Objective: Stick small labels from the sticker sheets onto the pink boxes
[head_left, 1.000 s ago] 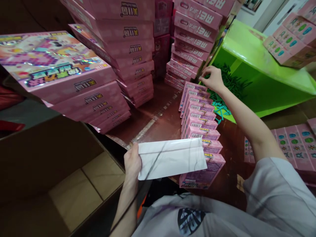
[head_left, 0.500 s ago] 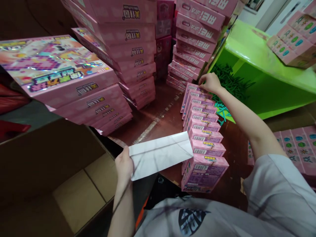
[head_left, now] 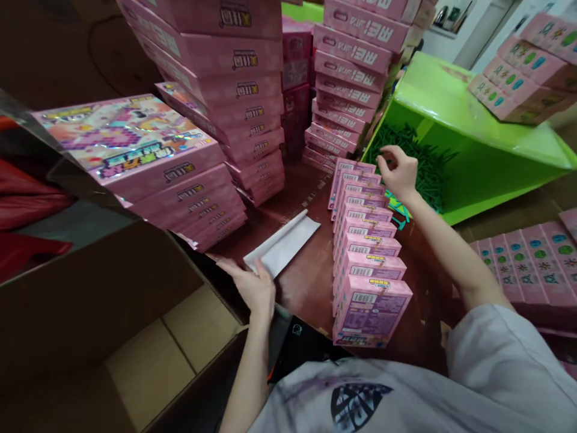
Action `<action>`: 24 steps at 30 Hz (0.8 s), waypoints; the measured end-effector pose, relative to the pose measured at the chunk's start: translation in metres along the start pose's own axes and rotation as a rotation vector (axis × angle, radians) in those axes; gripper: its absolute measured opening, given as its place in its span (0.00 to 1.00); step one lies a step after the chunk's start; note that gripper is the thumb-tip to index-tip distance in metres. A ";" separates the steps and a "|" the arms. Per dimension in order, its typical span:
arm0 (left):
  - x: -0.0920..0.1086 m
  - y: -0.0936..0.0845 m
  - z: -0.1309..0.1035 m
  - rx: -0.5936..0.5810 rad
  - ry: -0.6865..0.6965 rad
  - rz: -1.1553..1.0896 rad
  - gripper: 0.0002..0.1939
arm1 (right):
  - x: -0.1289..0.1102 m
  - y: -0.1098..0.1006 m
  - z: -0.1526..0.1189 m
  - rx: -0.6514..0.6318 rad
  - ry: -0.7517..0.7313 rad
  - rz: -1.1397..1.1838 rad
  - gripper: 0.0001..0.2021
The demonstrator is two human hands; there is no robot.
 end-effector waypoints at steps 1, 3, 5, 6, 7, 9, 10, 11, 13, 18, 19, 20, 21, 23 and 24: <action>0.012 0.004 -0.023 -0.038 0.087 0.007 0.41 | 0.011 -0.008 -0.007 0.049 0.034 0.011 0.13; 0.035 0.023 -0.084 -0.277 0.328 -0.038 0.51 | 0.047 -0.011 -0.012 0.085 0.191 0.131 0.11; 0.047 0.045 -0.156 -0.584 0.523 -0.070 0.69 | 0.085 0.003 -0.010 0.046 0.378 0.293 0.13; 0.046 0.052 -0.184 -0.649 0.553 -0.048 0.73 | 0.098 0.015 -0.007 -0.003 0.460 0.370 0.15; 0.042 0.056 -0.203 -0.666 0.543 -0.041 0.72 | 0.107 0.029 -0.006 -0.074 0.531 0.451 0.18; 0.031 0.063 -0.221 -0.671 0.443 -0.043 0.67 | 0.111 0.061 -0.007 -0.261 0.655 0.650 0.24; 0.025 0.066 -0.221 -0.666 0.375 -0.060 0.64 | 0.108 0.075 -0.011 -0.349 0.718 0.779 0.26; 0.020 0.068 -0.217 -0.664 0.313 -0.084 0.60 | 0.102 0.087 -0.016 -0.417 0.772 0.908 0.28; 0.014 0.071 -0.203 -0.649 0.231 -0.137 0.54 | 0.089 0.097 -0.025 -0.448 0.807 1.095 0.31; 0.008 0.080 -0.165 -0.541 0.197 -0.178 0.45 | 0.074 0.085 -0.041 -0.328 0.689 1.239 0.34; 0.007 0.084 -0.159 -0.531 0.189 -0.171 0.44 | 0.073 0.081 -0.043 -0.303 0.667 1.247 0.35; 0.006 0.090 -0.154 -0.525 0.181 -0.165 0.44 | 0.073 0.078 -0.045 -0.283 0.652 1.250 0.35; 0.006 0.096 -0.148 -0.518 0.175 -0.164 0.44 | 0.074 0.077 -0.046 -0.270 0.646 1.247 0.36; 0.011 0.107 -0.136 -0.495 0.178 -0.178 0.43 | 0.077 0.077 -0.045 -0.275 0.651 1.229 0.37; 0.015 0.112 -0.129 -0.475 0.187 -0.190 0.43 | 0.078 0.078 -0.043 -0.289 0.658 1.218 0.37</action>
Point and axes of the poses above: each hand's wrist, its own z-axis towards the middle knuckle, its own y-axis out of the palm, x = y × z, the point moved 7 cm from there along z, towards the middle knuckle, and after that the axes turned 5 degrees about -x, right-handed, at the moved point
